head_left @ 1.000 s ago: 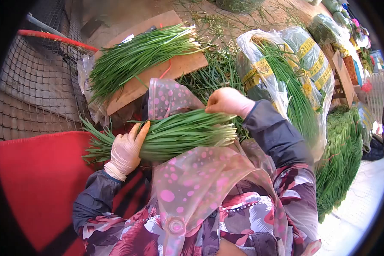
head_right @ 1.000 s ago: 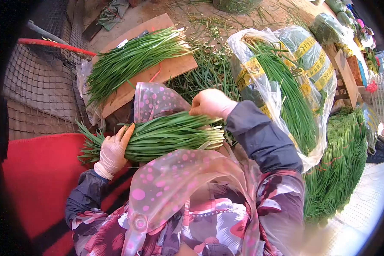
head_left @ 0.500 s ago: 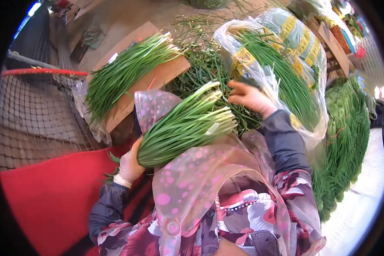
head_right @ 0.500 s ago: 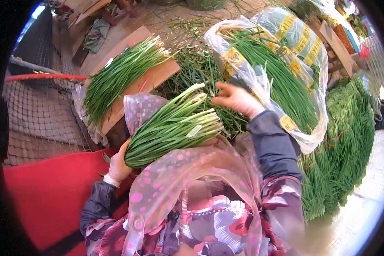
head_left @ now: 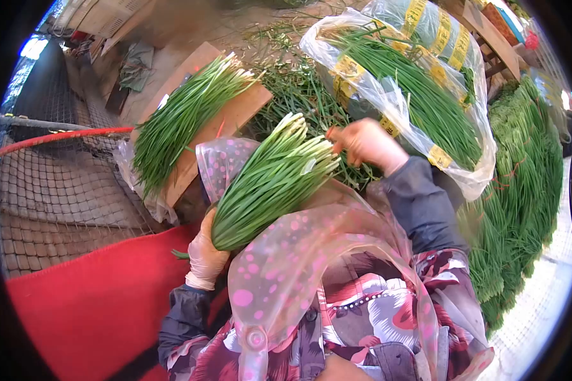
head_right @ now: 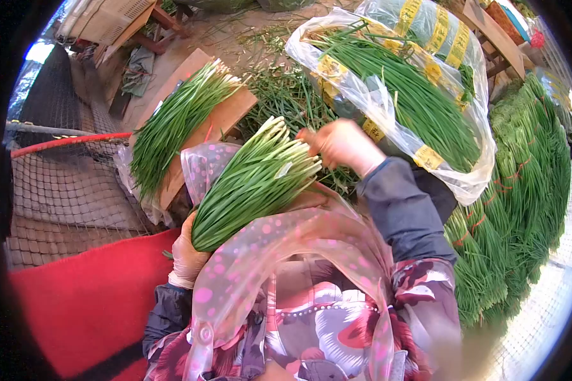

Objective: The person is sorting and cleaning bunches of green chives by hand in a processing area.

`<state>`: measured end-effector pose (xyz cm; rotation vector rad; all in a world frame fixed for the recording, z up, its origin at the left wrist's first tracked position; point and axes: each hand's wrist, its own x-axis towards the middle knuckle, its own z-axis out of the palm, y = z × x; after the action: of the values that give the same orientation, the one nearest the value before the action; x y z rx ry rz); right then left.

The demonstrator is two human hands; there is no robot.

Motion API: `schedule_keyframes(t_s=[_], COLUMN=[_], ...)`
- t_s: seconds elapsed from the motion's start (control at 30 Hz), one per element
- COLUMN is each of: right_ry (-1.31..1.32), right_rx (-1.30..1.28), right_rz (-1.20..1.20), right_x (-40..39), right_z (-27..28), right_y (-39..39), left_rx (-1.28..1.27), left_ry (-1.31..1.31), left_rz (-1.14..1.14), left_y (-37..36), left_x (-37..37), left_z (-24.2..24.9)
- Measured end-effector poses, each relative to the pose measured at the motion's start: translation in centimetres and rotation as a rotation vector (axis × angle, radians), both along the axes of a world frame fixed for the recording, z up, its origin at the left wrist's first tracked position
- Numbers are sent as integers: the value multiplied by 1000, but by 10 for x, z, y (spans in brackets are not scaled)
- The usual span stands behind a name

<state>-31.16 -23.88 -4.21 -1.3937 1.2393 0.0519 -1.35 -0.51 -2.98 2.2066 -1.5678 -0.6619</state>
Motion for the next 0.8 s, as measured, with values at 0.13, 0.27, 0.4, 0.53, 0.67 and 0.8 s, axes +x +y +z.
schedule_keyframes(t_s=[0.13,0.27,0.4,0.53,0.67,0.8], right_ry=[-325,-570,-1316,-172,58,-54], right_rx=[192,302,-80,-791,-761,-353], right_rz=[-123,-286,-821,-444,120,356], right_x=[38,30,-57,-72,1,55], right_z=[-40,-30,-6,17,1,-23], right_y=[41,36,-48,-79,-59,-68], left_rx=[-72,-106,-146,-175,-227,-216], left_ry=[-217,-78,12,83,-12,-48], left_rz=[-106,-45,-29,14,-72,-104], left_y=[7,12,13,16,17,17], left_x=[0,-2,0,3,11,12], left_z=[-10,-11,-18,-32,-44,-44])
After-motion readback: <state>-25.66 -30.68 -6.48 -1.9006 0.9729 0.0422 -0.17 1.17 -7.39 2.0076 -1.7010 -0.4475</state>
